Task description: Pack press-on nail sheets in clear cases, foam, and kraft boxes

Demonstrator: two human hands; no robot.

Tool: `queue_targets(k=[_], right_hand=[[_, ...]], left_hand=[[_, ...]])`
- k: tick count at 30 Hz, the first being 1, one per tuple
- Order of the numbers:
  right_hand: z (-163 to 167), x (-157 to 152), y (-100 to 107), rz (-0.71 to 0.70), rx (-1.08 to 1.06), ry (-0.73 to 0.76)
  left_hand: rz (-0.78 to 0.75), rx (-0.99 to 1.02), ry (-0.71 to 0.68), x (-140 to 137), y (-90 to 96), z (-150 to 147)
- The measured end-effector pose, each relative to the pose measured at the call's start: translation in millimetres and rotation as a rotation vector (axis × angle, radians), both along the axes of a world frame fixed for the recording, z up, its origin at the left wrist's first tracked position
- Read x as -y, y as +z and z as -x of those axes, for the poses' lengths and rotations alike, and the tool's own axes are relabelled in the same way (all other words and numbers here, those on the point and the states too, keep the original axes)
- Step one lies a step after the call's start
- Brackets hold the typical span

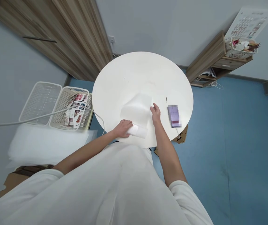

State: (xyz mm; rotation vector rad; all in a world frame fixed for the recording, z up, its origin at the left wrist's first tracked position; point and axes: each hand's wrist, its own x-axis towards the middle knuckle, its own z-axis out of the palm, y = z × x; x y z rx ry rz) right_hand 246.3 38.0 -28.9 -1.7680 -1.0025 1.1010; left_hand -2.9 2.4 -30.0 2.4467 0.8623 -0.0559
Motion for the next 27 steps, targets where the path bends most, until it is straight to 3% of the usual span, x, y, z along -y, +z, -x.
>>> queue_targets(k=[4, 6, 10, 12, 17, 22, 27], right_hand=[[13.2, 43.4, -11.1, 0.022, 0.259, -0.072], [21.8, 68.0, -11.4, -0.038, 0.463, 0.011], [41.0, 107.2, -7.8, -0.159, 0.661, 0.634], [50.3, 116.1, -6.6, -0.152, 0.703, 0.806], [60.3, 113.2, -0.9, -0.094, 0.736, 0.795], [51.4, 99.7, 13.8, 0.034, 0.515, 0.797], [45.3, 73.9, 16.0, 0.126, 0.360, 0.684]], left_hand=[[-0.003, -0.004, 0.004, 3.5, -1.2, -1.5], [-0.012, -0.008, 0.016, 6.2, -2.0, -1.4], [-0.043, 0.010, 0.034, 11.4, -3.4, 0.8], [-0.047, 0.020, 0.042, 13.4, -3.1, 1.5], [-0.004, 0.021, 0.066, 17.4, 5.2, 2.1], [0.112, 0.063, 0.140, 15.8, 14.9, 9.7], [0.171, 0.125, 0.313, 2.3, 8.6, 21.5]])
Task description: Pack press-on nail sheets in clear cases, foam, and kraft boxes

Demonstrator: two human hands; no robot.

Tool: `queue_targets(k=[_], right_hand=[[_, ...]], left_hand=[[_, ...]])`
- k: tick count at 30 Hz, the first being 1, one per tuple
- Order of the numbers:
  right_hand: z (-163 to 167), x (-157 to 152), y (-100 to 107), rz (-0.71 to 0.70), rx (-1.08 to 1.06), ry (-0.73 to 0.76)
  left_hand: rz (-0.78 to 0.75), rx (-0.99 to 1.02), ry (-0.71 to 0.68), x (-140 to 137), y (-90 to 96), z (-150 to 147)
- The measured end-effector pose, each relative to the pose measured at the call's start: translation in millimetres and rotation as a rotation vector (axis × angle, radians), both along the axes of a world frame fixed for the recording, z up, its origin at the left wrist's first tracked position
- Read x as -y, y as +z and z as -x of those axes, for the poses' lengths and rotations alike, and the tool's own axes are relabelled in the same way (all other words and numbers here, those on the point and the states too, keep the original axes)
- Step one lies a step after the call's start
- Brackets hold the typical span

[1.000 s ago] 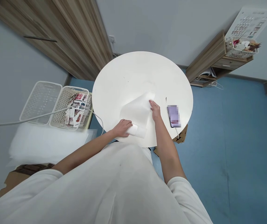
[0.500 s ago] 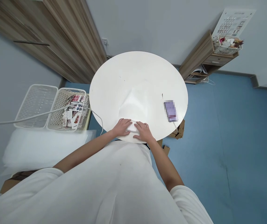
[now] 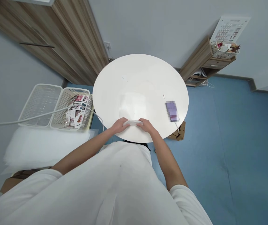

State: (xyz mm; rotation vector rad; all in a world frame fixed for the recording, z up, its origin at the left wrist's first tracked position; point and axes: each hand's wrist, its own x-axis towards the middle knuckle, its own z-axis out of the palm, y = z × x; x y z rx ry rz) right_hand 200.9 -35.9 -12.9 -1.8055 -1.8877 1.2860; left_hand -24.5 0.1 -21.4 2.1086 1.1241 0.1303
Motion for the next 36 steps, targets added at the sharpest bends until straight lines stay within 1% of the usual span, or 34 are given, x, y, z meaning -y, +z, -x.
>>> queue_targets(k=[5, 9, 11, 14, 18, 20, 22, 24, 26, 28, 29, 30, 32, 33, 34, 36], right_hand=[[-4.4, -23.7, -9.4, 0.069, -0.085, -0.106], [-6.6, -31.1, -17.0, 0.110, -0.172, -0.176], [-5.2, -32.7, -21.6, 0.116, -0.168, -0.244], [0.2, -34.2, -27.9, 0.128, -0.074, -0.354], [10.2, -34.0, -31.7, 0.082, 0.117, -0.414], [14.8, -32.1, -32.1, 0.048, 0.195, -0.410], [18.8, -28.9, -32.5, 0.028, 0.246, -0.401], [22.0, -25.7, -33.2, 0.015, 0.266, -0.399], [24.2, -23.3, -33.9, 0.009, 0.277, -0.396], [25.6, -22.2, -33.6, 0.008, 0.284, -0.383], [26.2, -22.0, -32.8, -0.008, 0.288, -0.376], [26.8, -21.8, -31.6, -0.046, 0.295, -0.370], [27.9, -21.6, -27.8, -0.191, 0.319, -0.343], [28.4, -21.4, -25.8, -0.279, 0.327, -0.295], [28.9, -21.1, -23.9, -0.358, 0.328, -0.214], [29.4, -20.5, -21.9, -0.447, 0.310, 0.014]], left_hand=[[0.090, -0.072, 0.193, -13.7, -12.9, 10.7], [0.114, -0.126, 0.272, -17.4, -14.3, 14.0], [0.120, -0.144, 0.298, -16.8, -13.0, 13.2], [0.113, -0.208, 0.355, -13.8, -12.6, 10.6], [0.036, -0.290, 0.392, -7.8, -16.2, 8.6], [-0.054, -0.287, 0.408, -4.8, -16.8, 8.2], [-0.184, -0.276, 0.415, -2.1, -15.2, 7.0], [-0.315, -0.267, 0.341, 0.4, -11.9, 4.0], [-0.394, -0.246, 0.174, 2.4, -9.1, -0.8], [-0.407, -0.226, 0.007, 3.6, -8.9, -6.3], [-0.395, -0.227, -0.046, 3.7, -10.1, -8.8], [-0.377, -0.236, -0.077, 3.6, -12.0, -10.8], [-0.340, -0.261, -0.102, 2.8, -17.1, -12.8], [-0.326, -0.269, -0.110, 2.3, -19.7, -12.9], [-0.318, -0.273, -0.117, 1.7, -22.1, -12.5], [-0.315, -0.271, -0.129, 0.7, -25.4, -10.8]])
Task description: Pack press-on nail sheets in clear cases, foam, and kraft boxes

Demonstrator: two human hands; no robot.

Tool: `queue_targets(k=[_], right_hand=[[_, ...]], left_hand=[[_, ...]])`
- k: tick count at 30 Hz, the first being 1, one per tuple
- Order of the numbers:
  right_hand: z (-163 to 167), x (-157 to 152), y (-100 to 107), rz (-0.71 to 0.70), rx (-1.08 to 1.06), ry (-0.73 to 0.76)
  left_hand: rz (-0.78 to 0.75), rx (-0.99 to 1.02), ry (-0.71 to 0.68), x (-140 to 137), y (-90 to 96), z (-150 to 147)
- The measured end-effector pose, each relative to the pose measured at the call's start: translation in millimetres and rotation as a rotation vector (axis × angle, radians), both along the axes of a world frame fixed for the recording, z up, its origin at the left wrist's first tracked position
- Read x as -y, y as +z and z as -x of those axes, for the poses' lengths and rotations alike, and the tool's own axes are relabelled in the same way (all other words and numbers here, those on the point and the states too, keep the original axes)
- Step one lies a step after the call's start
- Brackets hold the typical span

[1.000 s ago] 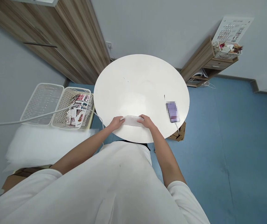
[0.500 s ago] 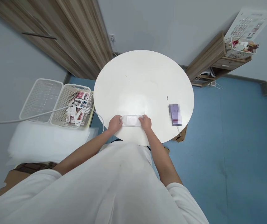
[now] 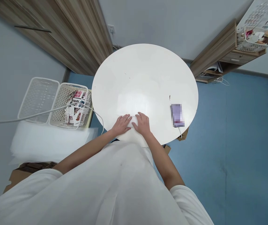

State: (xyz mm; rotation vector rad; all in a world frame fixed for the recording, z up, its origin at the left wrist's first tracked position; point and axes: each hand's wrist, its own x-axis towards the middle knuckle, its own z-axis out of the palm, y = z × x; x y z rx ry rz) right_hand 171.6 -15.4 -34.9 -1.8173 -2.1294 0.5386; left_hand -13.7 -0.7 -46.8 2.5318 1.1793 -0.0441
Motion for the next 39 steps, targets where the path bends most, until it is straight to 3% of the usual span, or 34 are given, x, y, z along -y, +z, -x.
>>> queue_targets(k=[2, 5, 12, 18, 23, 31, 39], right_hand=[[-0.7, 0.8, -1.4, 0.029, 0.027, 0.202], [-3.4, 3.4, -8.4, 0.092, 0.061, 0.297], [-13.8, 29.2, -15.9, 0.096, 0.102, 0.167], [-27.2, 71.9, -11.0, 0.110, 0.112, 0.060], [-25.0, 87.8, -8.7, 0.136, 0.125, 0.054], [-33.8, 80.3, 3.6, 0.146, 0.025, 0.031], [-56.0, 46.4, 23.5, 0.324, -0.238, -0.056]], left_hand=[[-0.003, 0.005, -0.009, -0.9, -1.3, 2.0], [0.002, 0.008, -0.051, -3.3, -0.7, 4.0], [0.020, -0.009, -0.235, -11.4, 4.5, -10.0], [0.009, 0.014, -0.356, 6.4, 7.9, -28.5], [0.001, 0.009, -0.359, 15.0, 7.0, -25.5], [0.081, 0.102, -0.336, -3.7, 18.6, -26.9], [0.382, 0.228, -0.138, -32.4, 25.2, -24.7]])
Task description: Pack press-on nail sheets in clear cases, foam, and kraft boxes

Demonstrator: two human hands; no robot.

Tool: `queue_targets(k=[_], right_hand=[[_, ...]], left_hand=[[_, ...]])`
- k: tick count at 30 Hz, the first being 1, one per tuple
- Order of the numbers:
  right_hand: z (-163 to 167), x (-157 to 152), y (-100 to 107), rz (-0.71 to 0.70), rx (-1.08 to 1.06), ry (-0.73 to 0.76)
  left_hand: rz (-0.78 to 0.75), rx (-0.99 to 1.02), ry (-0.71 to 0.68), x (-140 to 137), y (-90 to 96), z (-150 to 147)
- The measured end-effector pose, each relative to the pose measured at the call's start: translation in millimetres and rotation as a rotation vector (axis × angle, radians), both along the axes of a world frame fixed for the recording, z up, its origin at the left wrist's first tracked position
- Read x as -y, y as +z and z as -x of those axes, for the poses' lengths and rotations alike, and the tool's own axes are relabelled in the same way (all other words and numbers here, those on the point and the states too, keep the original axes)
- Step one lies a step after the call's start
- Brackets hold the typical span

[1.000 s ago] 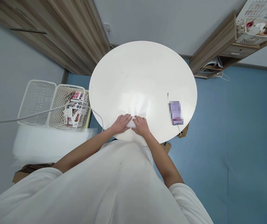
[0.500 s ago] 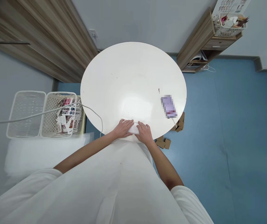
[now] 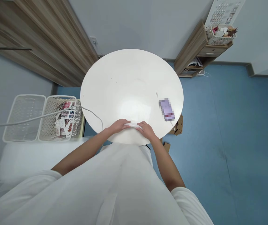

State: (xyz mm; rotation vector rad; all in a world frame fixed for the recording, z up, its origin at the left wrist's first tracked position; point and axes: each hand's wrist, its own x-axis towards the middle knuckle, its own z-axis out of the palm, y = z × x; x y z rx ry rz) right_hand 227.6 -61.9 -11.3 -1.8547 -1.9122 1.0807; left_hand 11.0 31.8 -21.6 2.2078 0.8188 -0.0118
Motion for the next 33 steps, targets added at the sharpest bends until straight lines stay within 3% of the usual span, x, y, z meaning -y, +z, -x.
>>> queue_targets(k=[4, 8, 16, 21, 23, 28, 33], right_hand=[[-9.2, -14.1, -0.9, 0.114, -0.071, -0.159], [-13.6, -25.4, -11.5, 0.177, -0.087, -0.262], [-9.2, -32.9, -34.3, 0.066, 0.099, -0.342], [-2.4, -27.2, -39.5, 0.001, 0.100, -0.426], [-0.2, -25.0, -40.9, -0.015, 0.086, -0.453], [5.1, -19.3, -41.6, -0.076, 0.113, -0.515], [10.8, -14.8, -42.8, -0.093, 0.088, -0.628]], left_hand=[[0.115, 0.021, 0.186, -15.0, -7.9, 1.4], [0.137, -0.041, 0.325, -24.4, -15.9, 4.8], [0.011, -0.287, 0.491, -21.3, -19.8, 5.0], [-0.164, -0.182, 0.574, -8.1, -20.1, -1.3], [-0.281, -0.131, 0.515, 1.0, -17.4, -6.4], [-0.386, -0.107, 0.117, 22.3, -11.5, -25.1], [-0.368, -0.136, 0.049, 27.5, -17.2, -31.6]])
